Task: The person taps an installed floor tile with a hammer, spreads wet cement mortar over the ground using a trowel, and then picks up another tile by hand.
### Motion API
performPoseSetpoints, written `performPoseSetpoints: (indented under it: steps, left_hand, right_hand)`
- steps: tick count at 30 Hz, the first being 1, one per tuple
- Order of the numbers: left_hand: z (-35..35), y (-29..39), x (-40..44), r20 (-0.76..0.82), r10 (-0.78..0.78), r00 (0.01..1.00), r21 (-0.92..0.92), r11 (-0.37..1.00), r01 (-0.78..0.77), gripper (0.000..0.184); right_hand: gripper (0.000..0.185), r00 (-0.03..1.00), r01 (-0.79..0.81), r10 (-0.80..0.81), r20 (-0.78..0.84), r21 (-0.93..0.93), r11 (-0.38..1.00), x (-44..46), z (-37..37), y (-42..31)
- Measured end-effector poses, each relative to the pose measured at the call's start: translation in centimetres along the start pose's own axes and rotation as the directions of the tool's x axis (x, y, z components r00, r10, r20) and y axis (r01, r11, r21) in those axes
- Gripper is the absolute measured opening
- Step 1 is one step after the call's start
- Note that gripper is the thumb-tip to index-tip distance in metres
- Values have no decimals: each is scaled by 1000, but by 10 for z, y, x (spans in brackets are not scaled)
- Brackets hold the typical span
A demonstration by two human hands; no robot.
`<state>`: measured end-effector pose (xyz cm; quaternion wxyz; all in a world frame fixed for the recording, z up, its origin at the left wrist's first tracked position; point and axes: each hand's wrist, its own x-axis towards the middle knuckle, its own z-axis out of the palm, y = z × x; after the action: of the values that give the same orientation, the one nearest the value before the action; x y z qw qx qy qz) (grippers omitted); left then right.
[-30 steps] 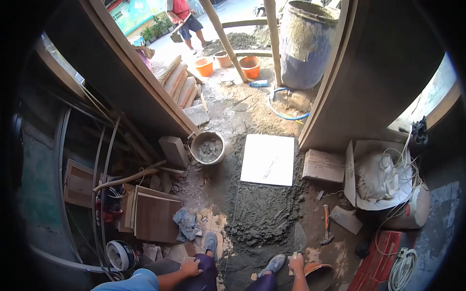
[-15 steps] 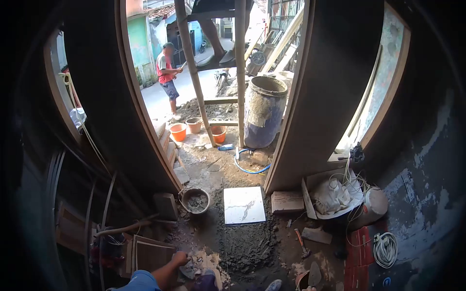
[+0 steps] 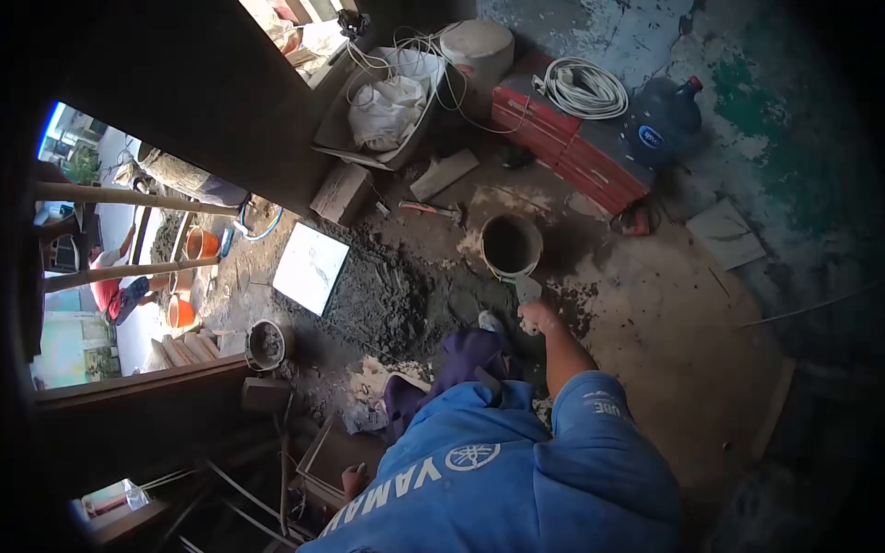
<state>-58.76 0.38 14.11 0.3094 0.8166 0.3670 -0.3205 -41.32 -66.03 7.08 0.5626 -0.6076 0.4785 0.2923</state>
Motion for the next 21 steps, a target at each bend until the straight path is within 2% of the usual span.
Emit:
performPoseSetpoints:
  steps: [1,2,4,5,6,7,8,9,10,11,12,13,14,15,18,20,21]
  left_hand:
    - [19,10,-17,37,68,997,116,991,-71,30]
    - [41,53,-63,134,86,987,17,996,-89,34]
    - [50,83,-80,180,99,979,13,995,-103,39]
    - [53,107,-93,174,123,977,12,992,-127,40]
    - [54,110,-92,172,113,979,21,993,-118,40]
    - [51,113,-87,119,82,990,-46,996,-77,40]
    - [45,113,-82,66,47,997,-111,993,-39,41]
    - [38,123,-82,34,72,997,-122,990,-68,39]
    - [32,132,-84,-2,64,998,-127,990,-64,38]
    - [26,147,-87,-30,66,997,-129,989,-69,36]
    - [22,155,-83,-8,81,997,-107,991,-82,36]
    - [17,156,-78,-24,74,997,-103,992,-76,35]
    - [20,159,-75,-39,62,997,-105,992,-66,35]
    - [23,168,-79,-20,63,998,-93,994,-65,35]
    - [29,183,-92,-13,87,996,-109,990,-87,36]
    - [37,186,-98,-2,88,996,-108,990,-88,35]
    - [41,186,-99,4,89,996,-101,991,-88,35]
  right_hand:
    - [19,999,-34,34,12,12,999,17,-6,11]
    - [22,998,-70,70,-4,-30,997,41,-20,26]
    - [26,995,-96,95,-20,-78,992,81,-28,41]
    - [24,981,188,-155,117,-375,908,104,-37,52]
    - [23,943,326,-245,224,-495,805,117,-44,54]
    - [22,886,463,-330,326,-580,670,129,-50,56]
    - [22,887,461,-345,306,-594,659,138,-51,53]
    - [23,888,458,-361,283,-607,649,138,-50,45]
    - [23,930,367,-320,184,-541,757,136,-48,37]
    - [23,958,281,-273,82,-449,848,127,-46,24]
    - [23,991,99,-116,-71,-212,972,98,-46,-3]
    - [23,993,89,-97,-73,-108,990,86,-50,-12]
    - [25,983,147,-166,-77,-207,967,84,-51,-16]
    - [24,987,108,-131,-96,-213,971,81,-52,-19]
    - [23,995,94,-97,-4,-205,974,77,-49,-31]
    - [24,996,74,-91,-22,-400,914,64,-51,-30]
    - [26,992,122,-123,26,-425,897,74,-47,-19]
